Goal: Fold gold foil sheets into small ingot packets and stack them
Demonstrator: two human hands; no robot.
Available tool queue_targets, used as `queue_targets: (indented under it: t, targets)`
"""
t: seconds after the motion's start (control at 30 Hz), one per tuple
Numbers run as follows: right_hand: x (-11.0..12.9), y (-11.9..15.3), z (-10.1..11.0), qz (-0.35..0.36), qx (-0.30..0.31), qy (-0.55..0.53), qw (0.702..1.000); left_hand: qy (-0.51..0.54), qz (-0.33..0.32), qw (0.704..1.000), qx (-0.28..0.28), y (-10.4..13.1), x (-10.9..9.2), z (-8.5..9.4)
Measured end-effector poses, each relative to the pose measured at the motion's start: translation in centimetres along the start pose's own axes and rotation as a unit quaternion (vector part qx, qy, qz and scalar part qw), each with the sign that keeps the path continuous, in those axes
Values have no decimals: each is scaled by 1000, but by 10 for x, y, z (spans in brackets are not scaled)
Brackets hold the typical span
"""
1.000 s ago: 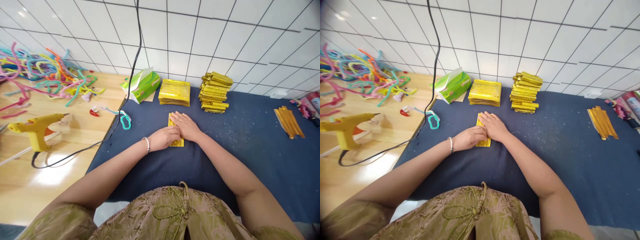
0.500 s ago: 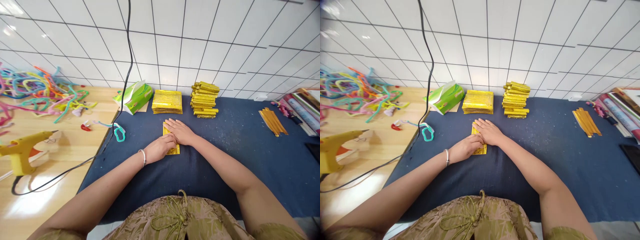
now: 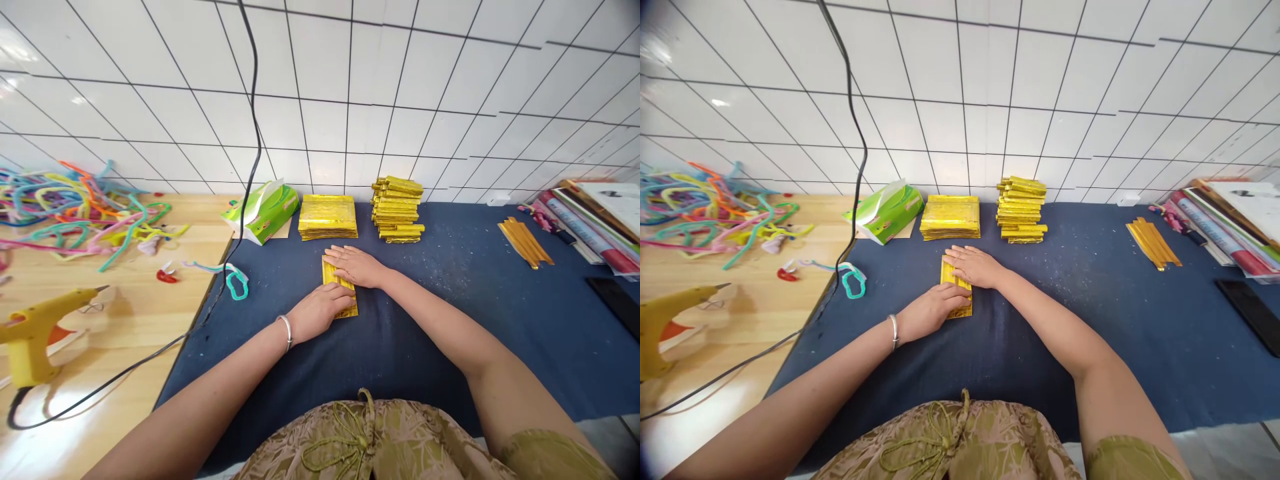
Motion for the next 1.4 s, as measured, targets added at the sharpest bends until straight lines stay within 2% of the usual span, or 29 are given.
queue_targets:
  t: [0.13, 0.23, 0.33, 0.47, 0.7, 0.87, 1.17, 1.3, 1.4]
  targets:
    - [7, 1, 19, -14, -33, -13, 999, -8, -2, 1000, -4, 1, -1, 1]
    - [22, 2, 27, 8, -54, -51, 997, -3, -4, 1000, -14, 1, -1, 3]
    - [32, 0, 15, 37, -18, -71, 997, 15, -2, 1000, -21, 1, -1, 5]
    - [19, -2, -3, 12, 9, -47, 999, 38, 0, 999, -19, 3, -3, 6]
    - [11, -2, -8, 14, 11, -19, 1000, 22, 17, 1000, -8, 6, -3, 0]
    - [9, -3, -8, 17, 17, -2, 1000, -3, 13, 999, 29, 8, -5, -8]
    - [13, -3, -4, 28, 27, 20, 999, -14, 2, 997, 82, 18, -22, -14]
    - [14, -3, -3, 32, 31, 29, 999, 31, -10, 995, 98, 20, -35, -17]
    - [15, -3, -1, 30, 23, 29, 999, 99, -55, 987, 116, 20, -51, -14]
Point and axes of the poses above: each hand's wrist, its own y-axis away from the middle knuckle, its own z-axis out of the back of the hand, x = y × z, the point moved 10 cm from there along -y, towards the middle knuckle, and after that the axes turned 3 degrees about z, right-handed, at the moved point
